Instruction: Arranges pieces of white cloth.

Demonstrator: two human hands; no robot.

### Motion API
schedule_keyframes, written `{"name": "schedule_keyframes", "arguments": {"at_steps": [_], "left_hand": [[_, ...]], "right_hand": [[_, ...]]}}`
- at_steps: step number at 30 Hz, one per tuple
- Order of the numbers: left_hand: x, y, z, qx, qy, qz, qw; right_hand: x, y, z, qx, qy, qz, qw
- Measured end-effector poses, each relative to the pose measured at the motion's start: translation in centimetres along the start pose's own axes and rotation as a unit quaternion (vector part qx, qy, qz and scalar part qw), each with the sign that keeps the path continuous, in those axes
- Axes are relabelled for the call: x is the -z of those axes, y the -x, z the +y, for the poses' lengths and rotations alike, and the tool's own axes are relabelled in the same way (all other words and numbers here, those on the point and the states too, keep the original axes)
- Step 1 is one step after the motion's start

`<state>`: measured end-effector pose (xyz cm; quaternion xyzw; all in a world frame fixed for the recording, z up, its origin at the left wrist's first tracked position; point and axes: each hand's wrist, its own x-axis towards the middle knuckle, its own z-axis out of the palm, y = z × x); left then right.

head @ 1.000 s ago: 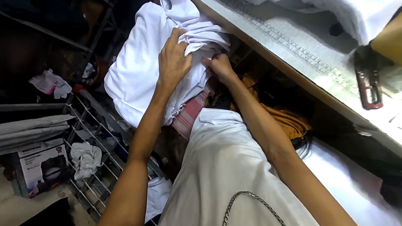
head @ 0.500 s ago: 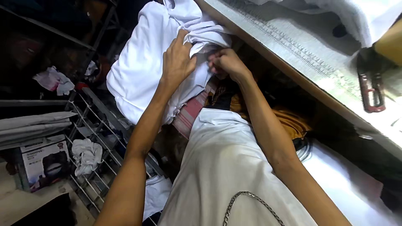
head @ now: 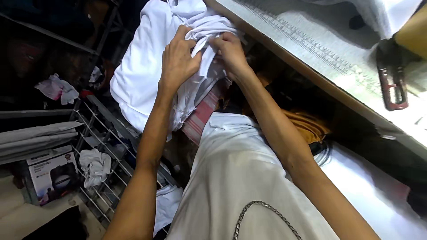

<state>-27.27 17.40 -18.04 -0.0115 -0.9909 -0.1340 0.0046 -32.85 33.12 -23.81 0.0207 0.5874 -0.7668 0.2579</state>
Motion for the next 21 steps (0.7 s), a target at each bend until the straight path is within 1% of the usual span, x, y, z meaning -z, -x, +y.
{"name": "schedule_keyframes", "arguments": {"at_steps": [2,3,4,7,9,11,15,18,21], "left_hand": [[0.4,0.4,0.2,-0.026,0.003,-0.006,1.000],[0.8,0.5,0.1,-0.039,0.017,-0.019,0.999],[1.1,0.7,-0.1,-0.053,0.041,-0.039,0.997],[1.2,1.3,-1.0,-0.106,0.125,-0.090,0.982],[0.8,1.7,-1.7,-0.105,0.176,-0.097,0.974],[0.4,2.3,-2.2,-0.083,0.241,-0.077,0.964],[0.1,3.4,-2.8,-0.042,0.347,-0.049,0.936],[-0.6,3.8,-2.6,-0.010,0.337,0.005,0.941],[-1.2,3.6,-2.3,0.020,0.291,0.098,0.951]], "right_hand": [[-0.9,0.1,-0.4,0.038,0.008,0.000,0.999],[-1.1,0.3,-0.3,0.040,0.003,0.004,0.999],[-1.2,0.6,-0.3,0.024,-0.006,0.008,1.000],[-0.6,1.6,0.3,-0.070,-0.084,0.014,0.994],[0.3,1.9,1.4,-0.105,-0.140,0.004,0.985],[1.0,2.1,2.6,-0.121,-0.177,-0.009,0.977],[1.8,2.5,3.0,-0.131,-0.217,-0.031,0.967],[1.8,2.7,3.3,-0.118,-0.200,-0.039,0.972],[1.5,2.7,3.5,-0.101,-0.155,-0.026,0.982]]}}
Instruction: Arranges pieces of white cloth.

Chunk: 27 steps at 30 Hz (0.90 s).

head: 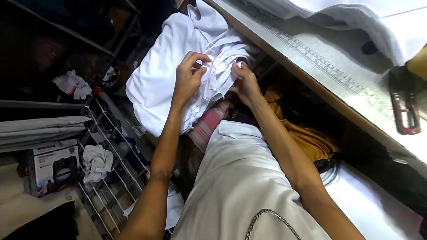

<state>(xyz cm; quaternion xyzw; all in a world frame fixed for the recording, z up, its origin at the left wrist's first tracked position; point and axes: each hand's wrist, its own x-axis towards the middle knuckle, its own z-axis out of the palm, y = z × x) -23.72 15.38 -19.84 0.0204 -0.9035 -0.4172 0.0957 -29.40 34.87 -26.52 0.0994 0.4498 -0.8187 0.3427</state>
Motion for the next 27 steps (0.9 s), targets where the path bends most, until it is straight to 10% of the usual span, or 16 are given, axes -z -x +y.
{"name": "schedule_keyframes", "arguments": {"at_steps": [7,17,27], "left_hand": [[0.6,0.3,1.1,-0.103,-0.153,-0.002,0.983],[-4.5,0.0,1.3,-0.050,-0.227,-0.045,0.972],[-3.1,-0.5,1.4,0.000,-0.108,-0.036,0.993]], "right_hand": [[0.0,-0.2,0.5,0.039,0.082,0.055,0.994],[0.4,0.2,-0.1,0.034,0.058,0.019,0.998],[0.0,-0.4,0.6,0.052,0.105,0.055,0.992]]}}
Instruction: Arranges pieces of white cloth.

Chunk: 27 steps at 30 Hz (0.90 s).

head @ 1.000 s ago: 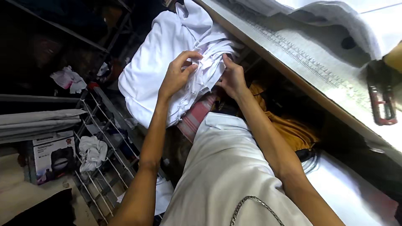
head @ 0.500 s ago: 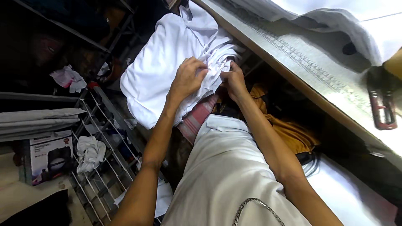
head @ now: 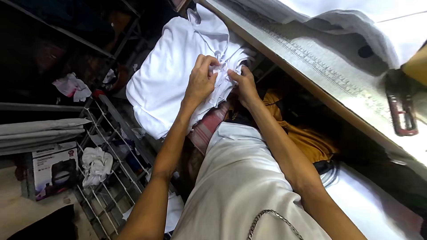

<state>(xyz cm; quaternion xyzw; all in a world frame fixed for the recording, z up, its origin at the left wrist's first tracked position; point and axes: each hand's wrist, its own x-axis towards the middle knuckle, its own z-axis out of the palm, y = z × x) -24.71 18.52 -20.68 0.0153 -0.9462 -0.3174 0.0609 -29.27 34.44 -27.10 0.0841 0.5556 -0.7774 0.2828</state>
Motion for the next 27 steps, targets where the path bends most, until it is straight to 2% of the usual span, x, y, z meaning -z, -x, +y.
{"name": "schedule_keyframes", "arguments": {"at_steps": [9,14,19,27], "left_hand": [[0.6,-0.3,-0.6,-0.018,-0.077,0.029,0.996],[0.5,0.6,-0.2,-0.049,-0.085,0.001,0.995],[-0.6,1.2,0.4,-0.028,-0.121,-0.028,0.992],[-0.6,0.6,-0.6,-0.040,-0.109,0.061,0.991]], "right_hand": [[0.3,-0.2,0.2,0.003,0.011,-0.001,1.000],[0.4,-0.3,0.1,0.007,0.017,-0.016,1.000],[0.5,-0.2,0.1,0.008,0.010,-0.021,1.000],[0.5,-0.4,0.2,0.010,0.016,-0.018,1.000]]}}
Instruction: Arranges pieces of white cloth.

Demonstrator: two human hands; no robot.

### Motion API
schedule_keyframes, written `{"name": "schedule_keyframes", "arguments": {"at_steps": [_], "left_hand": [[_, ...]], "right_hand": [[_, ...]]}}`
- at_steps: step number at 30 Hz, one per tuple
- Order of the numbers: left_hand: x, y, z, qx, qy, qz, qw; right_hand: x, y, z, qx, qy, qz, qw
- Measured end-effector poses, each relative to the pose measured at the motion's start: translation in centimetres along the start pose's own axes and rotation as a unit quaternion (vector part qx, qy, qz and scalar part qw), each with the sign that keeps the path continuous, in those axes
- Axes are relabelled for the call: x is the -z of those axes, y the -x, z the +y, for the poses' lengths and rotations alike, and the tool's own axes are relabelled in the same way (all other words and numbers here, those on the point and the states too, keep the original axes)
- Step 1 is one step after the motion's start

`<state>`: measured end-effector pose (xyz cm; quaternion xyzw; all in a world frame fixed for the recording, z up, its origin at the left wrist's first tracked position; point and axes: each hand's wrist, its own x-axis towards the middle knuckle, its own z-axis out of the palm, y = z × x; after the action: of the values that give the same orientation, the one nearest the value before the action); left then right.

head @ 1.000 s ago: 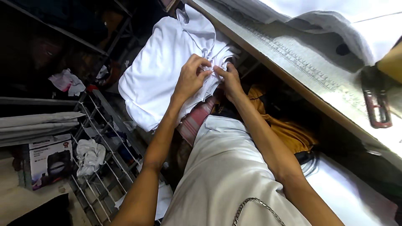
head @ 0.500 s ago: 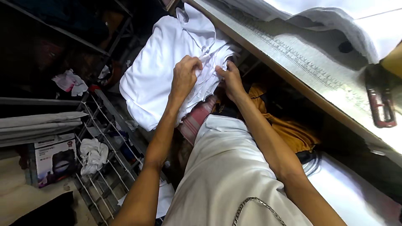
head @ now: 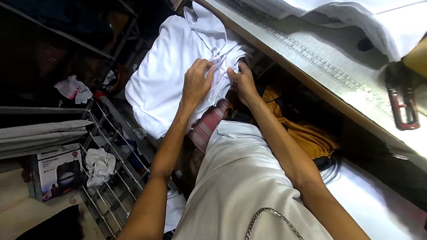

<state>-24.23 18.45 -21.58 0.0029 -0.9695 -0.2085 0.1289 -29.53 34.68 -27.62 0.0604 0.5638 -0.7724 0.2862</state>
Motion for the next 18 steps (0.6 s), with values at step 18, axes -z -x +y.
{"name": "schedule_keyframes", "arguments": {"at_steps": [18], "left_hand": [[1.4,0.5,-0.5,-0.057,0.022,-0.040,0.997]], "right_hand": [[0.6,0.4,-0.5,-0.007,-0.044,-0.069,0.997]]}}
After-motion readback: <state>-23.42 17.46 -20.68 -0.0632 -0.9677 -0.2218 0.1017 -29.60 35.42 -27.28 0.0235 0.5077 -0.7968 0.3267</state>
